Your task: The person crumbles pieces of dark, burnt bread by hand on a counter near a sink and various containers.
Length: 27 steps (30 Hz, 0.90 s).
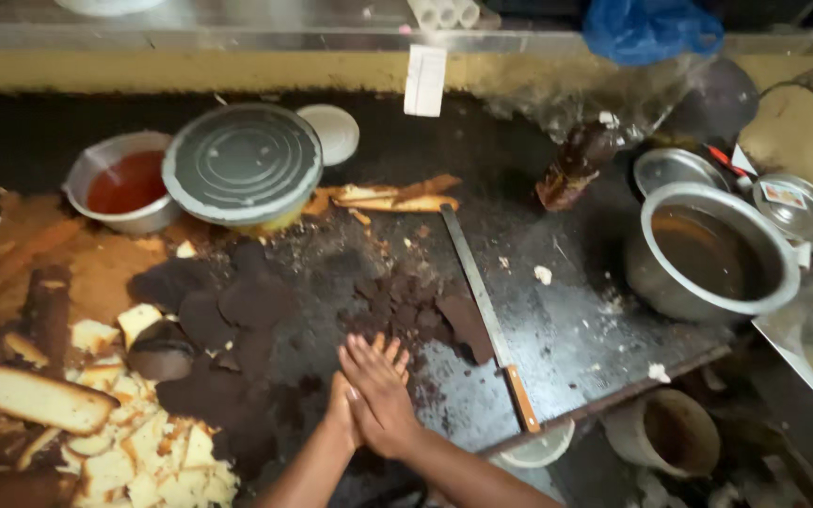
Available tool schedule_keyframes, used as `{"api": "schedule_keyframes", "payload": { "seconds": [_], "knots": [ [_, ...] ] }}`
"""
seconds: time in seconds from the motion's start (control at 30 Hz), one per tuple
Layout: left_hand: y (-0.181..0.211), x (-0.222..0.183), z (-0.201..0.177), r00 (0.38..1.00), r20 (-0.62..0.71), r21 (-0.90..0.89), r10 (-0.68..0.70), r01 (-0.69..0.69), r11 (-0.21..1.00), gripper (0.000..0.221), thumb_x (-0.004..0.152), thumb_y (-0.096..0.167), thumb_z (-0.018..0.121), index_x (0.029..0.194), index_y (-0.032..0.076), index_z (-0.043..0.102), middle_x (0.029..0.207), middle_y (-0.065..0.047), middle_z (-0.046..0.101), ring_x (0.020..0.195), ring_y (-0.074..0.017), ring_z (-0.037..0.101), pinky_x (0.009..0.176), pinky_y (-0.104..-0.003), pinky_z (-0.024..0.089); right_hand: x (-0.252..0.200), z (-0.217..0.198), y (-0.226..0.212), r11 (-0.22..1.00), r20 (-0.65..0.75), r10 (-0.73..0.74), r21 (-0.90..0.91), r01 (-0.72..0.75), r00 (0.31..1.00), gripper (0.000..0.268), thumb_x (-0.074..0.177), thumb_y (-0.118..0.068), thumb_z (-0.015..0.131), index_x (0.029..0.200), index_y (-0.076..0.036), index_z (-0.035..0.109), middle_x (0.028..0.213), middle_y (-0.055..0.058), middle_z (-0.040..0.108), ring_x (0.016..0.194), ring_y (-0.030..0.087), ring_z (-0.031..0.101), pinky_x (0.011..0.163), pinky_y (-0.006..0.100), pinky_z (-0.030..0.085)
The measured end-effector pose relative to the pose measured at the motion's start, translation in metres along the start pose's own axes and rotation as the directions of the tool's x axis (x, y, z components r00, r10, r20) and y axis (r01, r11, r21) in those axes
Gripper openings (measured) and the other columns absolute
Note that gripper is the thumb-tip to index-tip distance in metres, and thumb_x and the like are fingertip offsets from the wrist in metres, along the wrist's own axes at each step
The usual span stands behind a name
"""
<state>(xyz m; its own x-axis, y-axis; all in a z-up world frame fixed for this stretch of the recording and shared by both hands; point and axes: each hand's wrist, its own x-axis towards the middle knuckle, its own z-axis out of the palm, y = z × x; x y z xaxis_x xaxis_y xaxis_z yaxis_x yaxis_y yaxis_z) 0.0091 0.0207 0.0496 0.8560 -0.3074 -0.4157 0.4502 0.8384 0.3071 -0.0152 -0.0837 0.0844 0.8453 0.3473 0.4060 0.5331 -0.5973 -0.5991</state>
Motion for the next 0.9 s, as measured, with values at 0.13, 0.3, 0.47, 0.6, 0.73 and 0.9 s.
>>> {"api": "schedule_keyframes", "payload": {
  "seconds": [0.13,0.3,0.47,0.6,0.73,0.9],
  "knots": [
    [0.011,-0.010,0.000,0.993,0.076,0.086,-0.095,0.089,0.992,0.057,0.105,0.042,0.032,0.150,0.010,0.047,0.149,-0.010,0.055,0.137,-0.0280,0.051,0.117,-0.045,0.037,0.010,-0.006,0.004,0.997,-0.063,-0.010,0.081,0.015,0.998,0.055,0.104,-0.019,0.042,0.155,0.005,0.041,0.163,0.031,0.037,0.154,0.045,0.034,0.127,0.052,0.020],
    [0.008,-0.014,0.017,0.994,0.005,0.175,-0.108,0.106,0.979,0.061,0.105,0.046,0.027,0.153,0.013,0.044,0.154,-0.009,0.052,0.139,-0.0294,0.051,0.117,-0.046,0.038,0.000,0.000,-0.019,0.988,-0.043,-0.016,0.155,0.022,0.999,0.056,0.100,-0.018,0.049,0.152,0.002,0.048,0.163,0.031,0.036,0.154,0.047,0.030,0.125,0.054,0.015],
    [0.031,-0.022,0.035,0.996,-0.039,-0.030,-0.076,0.074,0.997,0.079,0.106,0.061,0.023,0.154,0.001,0.040,0.156,-0.018,0.047,0.138,-0.0327,0.050,0.116,-0.047,0.036,0.014,-0.004,0.000,0.999,-0.052,0.036,0.017,-0.035,0.998,0.055,0.101,-0.015,0.047,0.152,0.004,0.046,0.162,0.029,0.039,0.155,0.044,0.030,0.127,0.051,0.017],
    [0.015,-0.031,0.039,0.997,-0.006,0.110,-0.071,0.071,0.991,0.073,0.102,0.061,0.028,0.157,0.014,0.038,0.161,-0.008,0.043,0.144,-0.0264,0.046,0.119,-0.044,0.034,0.003,0.009,-0.005,0.968,0.009,0.038,0.247,-0.039,0.999,0.055,0.100,-0.013,0.046,0.152,0.006,0.046,0.161,0.028,0.042,0.155,0.043,0.033,0.127,0.052,0.018],
    [0.028,-0.021,0.030,0.999,-0.006,0.060,-0.040,0.040,0.997,0.088,0.095,0.074,0.027,0.159,0.015,0.036,0.164,-0.007,0.042,0.146,-0.0273,0.043,0.118,-0.044,0.033,0.007,0.005,-0.001,0.997,-0.070,0.019,0.078,-0.013,0.997,0.059,0.096,-0.013,0.048,0.151,0.007,0.044,0.161,0.030,0.038,0.153,0.044,0.034,0.126,0.051,0.021],
    [-0.001,-0.012,0.010,0.999,0.018,0.101,-0.034,0.032,0.994,0.090,0.086,0.075,0.030,0.160,0.025,0.024,0.166,0.001,0.034,0.148,-0.0283,0.041,0.121,-0.045,0.031,0.004,0.007,-0.002,0.991,0.050,0.037,0.123,-0.043,0.998,0.059,0.099,-0.014,0.048,0.154,0.006,0.043,0.163,0.030,0.037,0.153,0.045,0.031,0.125,0.052,0.017]
  ]
}}
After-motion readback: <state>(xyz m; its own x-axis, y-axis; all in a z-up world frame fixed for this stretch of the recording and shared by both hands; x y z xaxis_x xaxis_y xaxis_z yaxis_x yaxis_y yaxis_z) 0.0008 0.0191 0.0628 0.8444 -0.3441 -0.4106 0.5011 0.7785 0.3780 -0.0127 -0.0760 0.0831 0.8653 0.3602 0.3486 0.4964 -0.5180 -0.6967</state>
